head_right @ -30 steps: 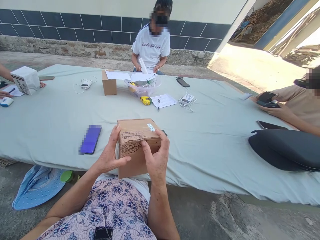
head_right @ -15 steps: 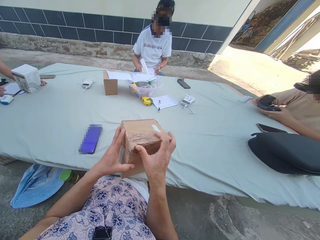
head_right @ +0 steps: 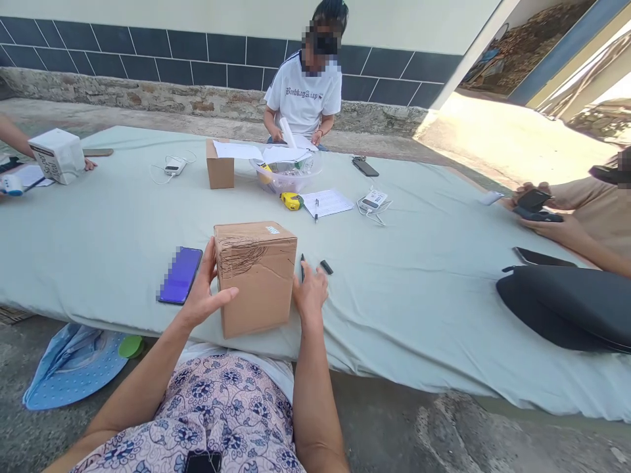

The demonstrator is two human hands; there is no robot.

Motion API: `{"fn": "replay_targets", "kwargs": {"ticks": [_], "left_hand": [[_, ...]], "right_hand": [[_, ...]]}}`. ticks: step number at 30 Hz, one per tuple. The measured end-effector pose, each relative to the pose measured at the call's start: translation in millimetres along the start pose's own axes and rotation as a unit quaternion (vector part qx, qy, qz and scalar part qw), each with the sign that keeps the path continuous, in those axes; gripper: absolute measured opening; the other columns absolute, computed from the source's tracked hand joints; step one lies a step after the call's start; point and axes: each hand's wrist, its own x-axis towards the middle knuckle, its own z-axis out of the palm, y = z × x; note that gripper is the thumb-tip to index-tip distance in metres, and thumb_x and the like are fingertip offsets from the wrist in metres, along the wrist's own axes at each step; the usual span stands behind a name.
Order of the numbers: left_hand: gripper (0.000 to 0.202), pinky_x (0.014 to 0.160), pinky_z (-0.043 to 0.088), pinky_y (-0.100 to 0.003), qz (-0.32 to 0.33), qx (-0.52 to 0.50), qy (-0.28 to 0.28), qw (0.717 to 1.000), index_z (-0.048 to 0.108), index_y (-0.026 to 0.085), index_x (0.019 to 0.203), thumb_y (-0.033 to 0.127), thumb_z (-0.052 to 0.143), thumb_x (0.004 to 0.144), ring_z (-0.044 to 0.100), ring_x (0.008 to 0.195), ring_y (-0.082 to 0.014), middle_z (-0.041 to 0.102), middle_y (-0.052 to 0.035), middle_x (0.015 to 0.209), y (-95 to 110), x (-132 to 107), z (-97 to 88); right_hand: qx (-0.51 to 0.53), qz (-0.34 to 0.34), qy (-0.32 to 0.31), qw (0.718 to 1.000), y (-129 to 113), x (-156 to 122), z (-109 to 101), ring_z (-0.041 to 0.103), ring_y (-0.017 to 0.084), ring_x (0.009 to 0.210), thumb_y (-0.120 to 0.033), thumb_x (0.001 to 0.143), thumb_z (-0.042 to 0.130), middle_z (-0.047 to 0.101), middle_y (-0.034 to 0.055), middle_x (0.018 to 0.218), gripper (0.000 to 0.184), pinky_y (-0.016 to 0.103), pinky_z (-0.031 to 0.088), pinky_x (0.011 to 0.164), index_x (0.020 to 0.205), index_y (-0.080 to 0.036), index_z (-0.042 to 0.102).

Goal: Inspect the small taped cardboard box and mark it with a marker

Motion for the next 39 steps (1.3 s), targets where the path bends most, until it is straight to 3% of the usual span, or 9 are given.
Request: {"fn": "replay_targets", "kwargs": {"ticks": [4,12,17,22,24,28,32,36,39], "left_hand": [[0.112,0.133,0.019,-0.051,0.004,-0.002,-0.013,1.0,0.01,0.037,0.167,0.045,0.08,0.079,0.018,0.161,-0.0339,0.012,-0.0024,0.176,-0.6,0.2,-1.4],[0.114,0.131,0.022,-0.053,0.005,0.011,-0.017,1.0,0.008,0.037,0.167,0.044,0.08,0.079,0.019,0.161,-0.0347,0.012,-0.0035,0.176,-1.5,0.0,-2.2],[0.116,0.131,0.024,-0.053,-0.008,0.01,-0.018,1.0,0.007,0.037,0.167,0.045,0.08,0.078,0.021,0.16,-0.0357,0.013,-0.0045,0.176,-3.1,0.1,-4.8],[0.115,0.132,0.02,-0.052,-0.01,0.003,-0.019,1.0,0.007,0.036,0.167,0.045,0.081,0.079,0.022,0.16,-0.0346,0.017,-0.0058,0.175,-3.0,1.3,-6.2],[0.116,0.132,0.019,-0.052,-0.008,0.0,-0.022,1.0,0.007,0.036,0.167,0.044,0.081,0.079,0.02,0.16,-0.0343,0.015,-0.0051,0.175,-2.7,1.7,-6.1],[0.116,0.132,0.02,-0.053,-0.007,-0.003,-0.038,0.999,0.007,0.037,0.167,0.045,0.082,0.079,0.021,0.16,-0.0344,0.017,-0.0061,0.175,-2.5,3.5,-5.8],[0.115,0.132,0.022,-0.054,0.01,0.001,-0.05,0.999,0.008,0.038,0.167,0.043,0.083,0.08,0.02,0.16,-0.0347,0.018,-0.0064,0.175,-2.7,5.9,-4.6],[0.114,0.131,0.022,-0.054,0.025,0.011,-0.064,0.998,0.007,0.039,0.167,0.042,0.082,0.081,0.022,0.16,-0.0355,0.02,-0.007,0.174,-2.3,6.0,-2.6],[0.114,0.132,0.02,-0.054,0.034,0.02,-0.066,0.997,0.008,0.039,0.167,0.043,0.083,0.081,0.02,0.16,-0.0354,0.018,-0.0063,0.175,-2.4,5.0,-1.5]], "right_hand": [[-0.048,0.017,-0.009,0.999,7.3,-3.8,12.6,0.04,0.036,0.142,-0.016,0.09,0.055,0.052,0.018,0.147,0.034,0.054,0.028,0.117,0.116,-0.021,0.077],[0.021,0.016,0.011,1.0,13.2,1.8,13.8,0.051,0.026,0.103,-0.018,0.08,0.059,0.062,0.0105,0.101,0.019,0.037,0.038,0.091,0.089,-0.018,0.076],[0.162,0.025,0.048,0.985,18.8,1.7,11.0,0.053,0.021,0.085,-0.038,0.072,0.064,0.059,0.003,0.084,0.038,0.033,0.043,0.077,0.103,-0.017,0.068],[0.311,-0.007,0.068,0.948,1.8,-14.3,-15.1,0.058,0.015,0.078,-0.05,0.075,0.057,0.064,0.0036,0.095,0.048,0.029,0.048,0.072,0.113,-0.02,0.058],[0.361,-0.039,0.076,0.929,-12.6,-27.3,-31.5,0.058,0.012,0.072,-0.053,0.083,0.055,0.066,0.0035,0.099,0.043,0.028,0.049,0.069,0.113,-0.022,0.057],[0.483,-0.199,0.049,0.851,-43.1,-62.8,-60.4,0.059,0.011,0.066,-0.044,0.092,0.068,0.069,0.0014,0.088,0.028,0.027,0.051,0.065,0.109,-0.023,0.062],[0.445,-0.38,-0.018,0.81,-65.5,-94.2,-69.5,0.071,0.026,0.106,-0.051,0.084,0.081,0.071,0.0097,0.116,0.065,0.04,0.059,0.085,0.139,-0.027,0.055],[0.452,-0.44,0.026,0.776,-78.1,-108.0,-59.7,0.072,0.021,0.091,-0.03,0.098,0.067,0.072,0.0036,0.096,0.031,0.041,0.06,0.084,0.129,-0.028,0.06],[0.426,-0.476,0.06,0.767,-82.4,-110.2,-50.9,0.071,0.021,0.08,-0.034,0.103,0.058,0.07,0.0019,0.083,0.021,0.042,0.057,0.079,0.122,-0.027,0.063]]}}
